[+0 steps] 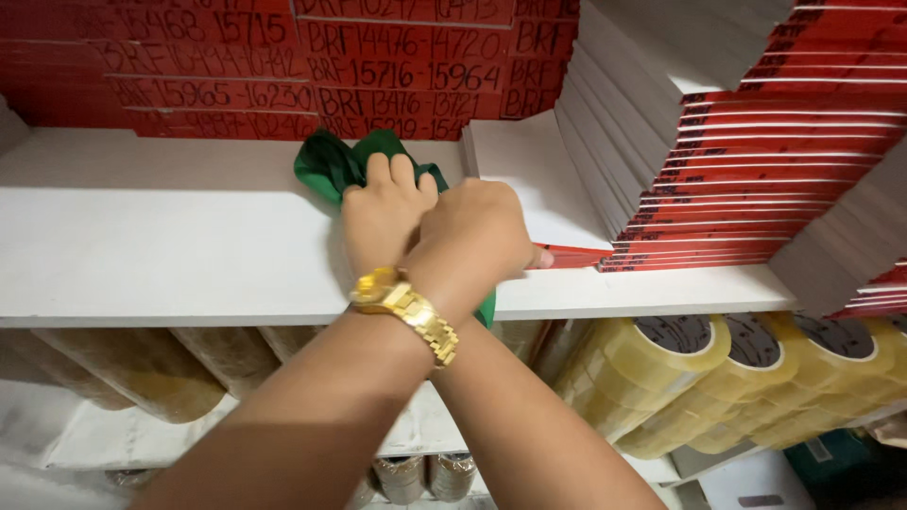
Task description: The person wipes a white shelf using a green cloth while handling and moving paper documents and stacks of red-edged booklets one by one.
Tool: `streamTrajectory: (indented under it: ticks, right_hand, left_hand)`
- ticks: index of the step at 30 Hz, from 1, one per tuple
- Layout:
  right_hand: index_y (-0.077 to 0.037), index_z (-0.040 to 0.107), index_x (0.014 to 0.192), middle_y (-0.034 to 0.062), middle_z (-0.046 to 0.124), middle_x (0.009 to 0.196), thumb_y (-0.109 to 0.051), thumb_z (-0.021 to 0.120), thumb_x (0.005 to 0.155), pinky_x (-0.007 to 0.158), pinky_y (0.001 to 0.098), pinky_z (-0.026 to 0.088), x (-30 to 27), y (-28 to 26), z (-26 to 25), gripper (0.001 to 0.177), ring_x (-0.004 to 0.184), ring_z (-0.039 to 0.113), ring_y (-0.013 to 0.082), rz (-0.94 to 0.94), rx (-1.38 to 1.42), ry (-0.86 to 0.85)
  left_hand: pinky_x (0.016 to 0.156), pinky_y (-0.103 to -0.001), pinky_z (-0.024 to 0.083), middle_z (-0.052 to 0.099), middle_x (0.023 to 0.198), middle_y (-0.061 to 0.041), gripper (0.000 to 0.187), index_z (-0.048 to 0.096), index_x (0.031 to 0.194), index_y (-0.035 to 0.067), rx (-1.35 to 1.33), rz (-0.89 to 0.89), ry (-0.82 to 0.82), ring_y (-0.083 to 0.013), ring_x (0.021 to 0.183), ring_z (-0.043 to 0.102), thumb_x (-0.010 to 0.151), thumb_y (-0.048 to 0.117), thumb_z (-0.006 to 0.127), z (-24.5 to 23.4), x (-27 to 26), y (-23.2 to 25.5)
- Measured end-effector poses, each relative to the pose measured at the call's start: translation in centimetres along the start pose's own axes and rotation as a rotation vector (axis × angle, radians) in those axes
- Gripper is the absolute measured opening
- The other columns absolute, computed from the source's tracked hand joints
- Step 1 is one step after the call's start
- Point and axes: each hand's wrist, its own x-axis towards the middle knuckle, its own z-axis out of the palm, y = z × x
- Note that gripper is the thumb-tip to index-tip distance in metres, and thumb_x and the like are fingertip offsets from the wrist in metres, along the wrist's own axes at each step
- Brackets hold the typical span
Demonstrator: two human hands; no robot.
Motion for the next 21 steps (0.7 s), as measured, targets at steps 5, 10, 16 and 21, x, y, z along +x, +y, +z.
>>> streamTrajectory:
  ticks: [5,10,16,21]
  right_hand:
    - [-0.012,0.067,0.065,0.0061,0.048,0.086,-0.011,0.073,0.077,0.069,0.04,0.032,0.2,0.2,0.1,0.013,0.085,0.044,0.0265,-0.063,-0.006,0.034]
    - [-0.015,0.075,0.074,0.0021,0.052,0.09,-0.013,0.074,0.081,0.069,0.0376,0.035,0.2,0.0,-3.9,0.007,0.087,0.047,0.0226,-0.062,-0.024,-0.158]
    - [-0.023,0.077,0.075,0.0012,0.06,0.093,-0.019,0.066,0.086,0.073,0.0397,0.042,0.3,0.1,-3.7,0.017,0.093,0.055,0.0233,-0.089,-0.111,-0.121]
    - [-0.026,0.08,0.102,-0.002,0.067,0.103,-0.019,0.048,0.101,0.087,0.0374,0.043,2.0,2.9,2.3,0.033,0.101,0.062,0.0194,-0.028,-0.333,-0.24]
  left_hand:
    - [0.08,-0.061,0.06,0.075,0.095,-0.017,0.048,0.079,0.1,0.004,0.148,0.123,0.1,-0.0407,0.104,0.072,0.07,0.038,0.094,0.7,2.1,-0.5]
    - [0.082,-0.06,0.06,0.074,0.094,-0.017,0.058,0.075,0.104,0.005,0.21,0.098,0.099,-0.0401,0.101,0.072,0.068,0.045,0.095,1.6,3.7,-0.1]
    - [0.089,-0.066,0.056,0.067,0.118,-0.021,0.081,0.05,0.131,0.0,-0.041,0.174,0.148,-0.0442,0.114,0.067,0.073,0.039,0.091,-0.6,-0.1,0.7]
    - [0.095,-0.071,0.053,0.062,0.138,-0.025,0.103,0.03,0.153,-0.005,-0.189,0.133,0.272,-0.0476,0.125,0.062,0.077,0.034,0.088,-4.6,-1.3,-5.6]
